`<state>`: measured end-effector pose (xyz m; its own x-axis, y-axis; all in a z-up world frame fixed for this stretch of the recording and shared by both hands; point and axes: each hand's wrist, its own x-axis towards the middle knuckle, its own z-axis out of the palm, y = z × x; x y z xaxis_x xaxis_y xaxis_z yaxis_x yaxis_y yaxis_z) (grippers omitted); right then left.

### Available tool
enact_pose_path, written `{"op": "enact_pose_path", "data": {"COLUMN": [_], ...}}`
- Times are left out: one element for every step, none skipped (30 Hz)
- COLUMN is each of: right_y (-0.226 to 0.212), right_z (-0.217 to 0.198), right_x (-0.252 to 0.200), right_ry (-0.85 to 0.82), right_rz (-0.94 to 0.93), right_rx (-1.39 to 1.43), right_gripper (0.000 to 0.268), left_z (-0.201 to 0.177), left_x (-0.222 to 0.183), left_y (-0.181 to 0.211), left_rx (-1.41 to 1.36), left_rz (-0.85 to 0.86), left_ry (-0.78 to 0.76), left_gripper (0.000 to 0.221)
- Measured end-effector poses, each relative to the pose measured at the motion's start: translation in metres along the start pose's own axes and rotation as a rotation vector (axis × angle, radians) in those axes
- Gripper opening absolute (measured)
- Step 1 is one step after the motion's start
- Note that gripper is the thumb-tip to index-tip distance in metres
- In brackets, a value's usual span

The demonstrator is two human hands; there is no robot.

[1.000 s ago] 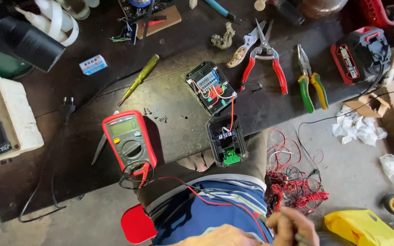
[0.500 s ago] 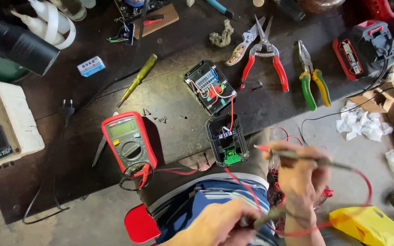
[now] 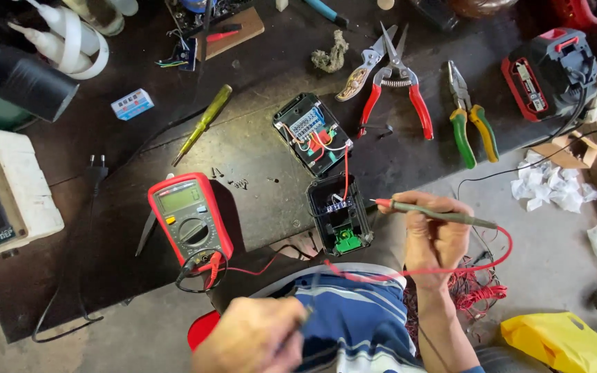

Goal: Testing battery voltage with a multimeter and reassembling the battery pack components into the casing.

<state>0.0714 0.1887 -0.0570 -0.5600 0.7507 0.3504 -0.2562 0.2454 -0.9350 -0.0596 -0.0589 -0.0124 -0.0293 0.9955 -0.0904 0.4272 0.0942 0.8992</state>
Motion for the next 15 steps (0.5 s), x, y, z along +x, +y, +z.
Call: {"op": "enact_pose_path", "data": {"right_y": [0.002,0.005,0.004,0.003,0.002,0.008,0.013,0.018,0.019,0.02,0.021,0.017,0.013,0.009,0.006], "right_z": [-0.003,-0.005,-0.004,-0.005,-0.006,-0.009,-0.011,-0.014,-0.013,-0.012,-0.01,-0.005,0.001,0.007,0.011], "right_x": [0.0,-0.001,-0.001,-0.002,-0.003,-0.005,-0.007,-0.009,-0.012,-0.014,-0.015,-0.014,-0.014,-0.012,-0.013], "right_ry": [0.033,0.066,0.065,0.077,0.089,0.088,0.042,-0.004,-0.005,-0.03,-0.055,-0.056,-0.06,-0.067,-0.07], "right_rz": [0.004,0.007,0.007,-0.02,-0.046,-0.047,-0.064,-0.078,-0.077,-0.069,-0.06,-0.059,-0.061,-0.065,-0.067], "right_rx": [0.031,0.062,0.064,0.039,0.015,0.013,0.074,0.135,0.134,0.086,0.037,0.037,-0.05,-0.136,-0.135], "right_gripper": [0.016,0.018,0.018,0.017,0.019,0.019,0.016,0.016,0.016,0.014,0.013,0.013,0.013,0.014,0.014], "left_z": [-0.001,-0.003,-0.008,-0.013,-0.018,-0.015,-0.013,-0.01,-0.001,0.007,0.015,0.022,0.028,0.035,0.037], "left_x": [-0.006,-0.012,-0.01,-0.007,-0.004,-0.004,-0.005,-0.006,-0.005,-0.002,0.0,0.006,0.013,0.02,0.032], "left_y": [-0.007,-0.014,-0.01,-0.005,0.0,0.001,0.003,0.005,0.017,0.029,0.041,0.019,-0.003,-0.026,-0.03], "left_rx": [0.259,0.518,0.52,0.712,0.902,0.9,0.83,0.757,0.755,0.529,0.301,0.3,0.111,-0.076,-0.075], "left_rz": [-0.038,-0.074,-0.075,-0.014,0.05,0.051,0.107,0.162,0.16,0.078,-0.004,-0.005,0.17,0.344,0.344], "left_ry": [0.12,0.24,0.241,0.377,0.514,0.515,0.607,0.696,0.696,0.754,0.804,0.804,0.765,0.719,0.723], "left_gripper": [0.01,0.014,0.014,0.004,0.016,0.016,0.013,0.019,0.019,0.017,0.017,0.017,0.023,0.028,0.028]}}
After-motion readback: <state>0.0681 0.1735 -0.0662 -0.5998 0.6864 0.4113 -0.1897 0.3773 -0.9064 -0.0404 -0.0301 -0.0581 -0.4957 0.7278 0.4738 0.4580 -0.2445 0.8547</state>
